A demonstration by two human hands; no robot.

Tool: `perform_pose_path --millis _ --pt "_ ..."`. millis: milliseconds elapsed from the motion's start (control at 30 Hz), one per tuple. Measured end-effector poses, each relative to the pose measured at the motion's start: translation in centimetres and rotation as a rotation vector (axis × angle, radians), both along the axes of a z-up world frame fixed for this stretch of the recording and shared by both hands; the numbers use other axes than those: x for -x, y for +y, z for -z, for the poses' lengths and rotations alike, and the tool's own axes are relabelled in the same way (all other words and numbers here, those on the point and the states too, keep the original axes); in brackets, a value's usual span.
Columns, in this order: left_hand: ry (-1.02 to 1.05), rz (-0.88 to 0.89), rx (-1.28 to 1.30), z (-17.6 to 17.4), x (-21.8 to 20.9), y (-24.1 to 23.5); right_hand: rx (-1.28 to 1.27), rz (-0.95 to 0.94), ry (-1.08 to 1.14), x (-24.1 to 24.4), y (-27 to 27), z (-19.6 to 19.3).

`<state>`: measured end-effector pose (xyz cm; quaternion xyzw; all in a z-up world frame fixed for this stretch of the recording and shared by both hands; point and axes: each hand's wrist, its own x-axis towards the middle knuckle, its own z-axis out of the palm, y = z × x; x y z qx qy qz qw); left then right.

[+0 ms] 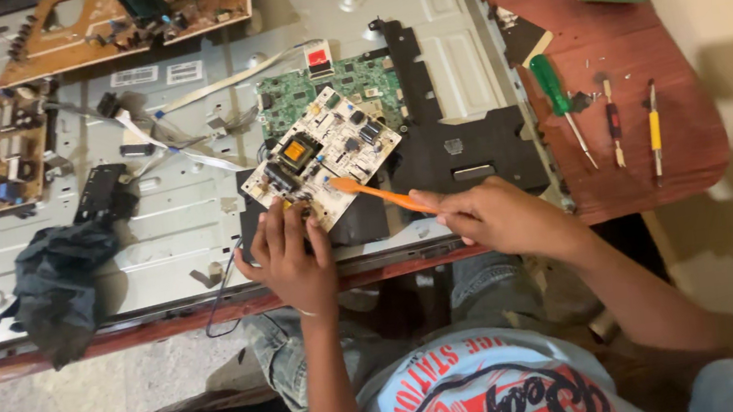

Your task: The person uses an orange toothbrush to scrub a small circuit board placed on a disassembled appliance chassis. The person holds the board with one hand and brushes the surface with the other, moving across different areas of the board.

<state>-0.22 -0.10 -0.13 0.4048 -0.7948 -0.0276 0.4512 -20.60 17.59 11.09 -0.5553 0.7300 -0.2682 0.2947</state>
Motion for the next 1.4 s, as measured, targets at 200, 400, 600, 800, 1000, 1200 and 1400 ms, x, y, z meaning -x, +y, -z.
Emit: perform_pose_path --millis 200,400,600,800,1000,1200,1400 --pt "0.02 0.005 0.012 0.3 0.0 -0.1 -0.005 0.001 0.013 0.0 0.0 0.2" --pt "0.017 0.011 0.015 0.4 -0.2 -0.1 -0.073 -0.004 0.038 0.5 0.1 1.2" --pt "0.011 0.011 -0.015 0.3 0.0 0.1 0.009 -0.064 -0.031 0.5 0.1 1.0" --pt "0.013 0.009 -0.004 0.6 -0.1 -0.1 -0.144 0.056 -0.051 -0.3 -0.3 0.1" --pt "0.013 0.015 -0.025 0.6 -0.1 0.1 -0.137 0.071 -0.079 -0.1 -0.3 0.0" --pt "0.023 0.017 -0.023 0.6 -0.1 0.1 -0.145 0.023 -0.094 -0.1 -0.2 0.2" --pt "0.008 0.014 -0.011 0.4 -0.3 0.0 -0.19 0.084 -0.082 -0.5 -0.3 -0.1"
